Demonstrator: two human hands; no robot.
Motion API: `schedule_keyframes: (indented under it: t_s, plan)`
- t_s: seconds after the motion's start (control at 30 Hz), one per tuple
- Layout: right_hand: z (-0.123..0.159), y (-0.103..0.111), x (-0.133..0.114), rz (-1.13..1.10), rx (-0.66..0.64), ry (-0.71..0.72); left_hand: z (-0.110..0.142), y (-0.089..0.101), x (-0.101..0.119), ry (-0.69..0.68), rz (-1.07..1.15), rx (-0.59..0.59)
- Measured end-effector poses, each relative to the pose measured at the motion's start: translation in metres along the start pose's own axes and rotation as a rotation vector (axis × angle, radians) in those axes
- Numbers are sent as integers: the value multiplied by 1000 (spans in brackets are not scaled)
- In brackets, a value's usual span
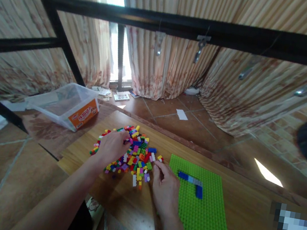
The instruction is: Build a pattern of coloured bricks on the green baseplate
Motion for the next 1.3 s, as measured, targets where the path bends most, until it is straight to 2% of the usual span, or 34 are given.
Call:
schedule_keyframes:
  t_s: [0.1, 0.17, 0.27, 0.37, 0.5, 0.6, 0.7, 0.8, 0.93, 1.07, 1.2, 1.3]
  plan:
    - [0, 2, -1, -50, 19, -23, -2, 3, -4, 11, 179, 48]
    - [0, 3, -1, -123, 27, -63, -4, 0, -2, -15, 474, 28]
    - [0, 2, -4, -297, 13, -150, -2, -11, 14, -42, 996, -98]
    - [-2, -1, -9, -461, -25, -196, 6, -19, 39, -46, 1262, -253]
    - [-5, -2, -12, -577, -49, -187, 15, -22, 71, -173, 1318, -373]
    - [-7, -2, -9, -620, -43, -187, 18, -27, 81, -217, 1335, -371]
    - [-7, 1, -3, -671, 11, -214, 20, -36, 81, -146, 1362, -311]
    - [-6, 4, 1, -698, 52, -240, 25, -45, 84, -55, 1364, -302]
    - [-6, 2, 3, -659, 38, -261, 28, -46, 90, -58, 1314, -246]
    - [-7, -1, 8, -741, 31, -296, 28, -49, 91, -31, 1343, -247]
    - [-6, -6, 13, -842, 15, -361, 27, -55, 85, 39, 1400, -266]
    - [-5, -13, 16, -826, 1, -393, 23, -55, 76, 58, 1313, -252]
Point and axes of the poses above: each hand's wrist, its own z-axis away from the middle knuckle, its own y-axis out of the back of the hand, x = y × z, the point moved 8 cm from there along -z, towards the middle knuckle, and after that the axes turned 7 degrees about -y, right-handed, at the moved point
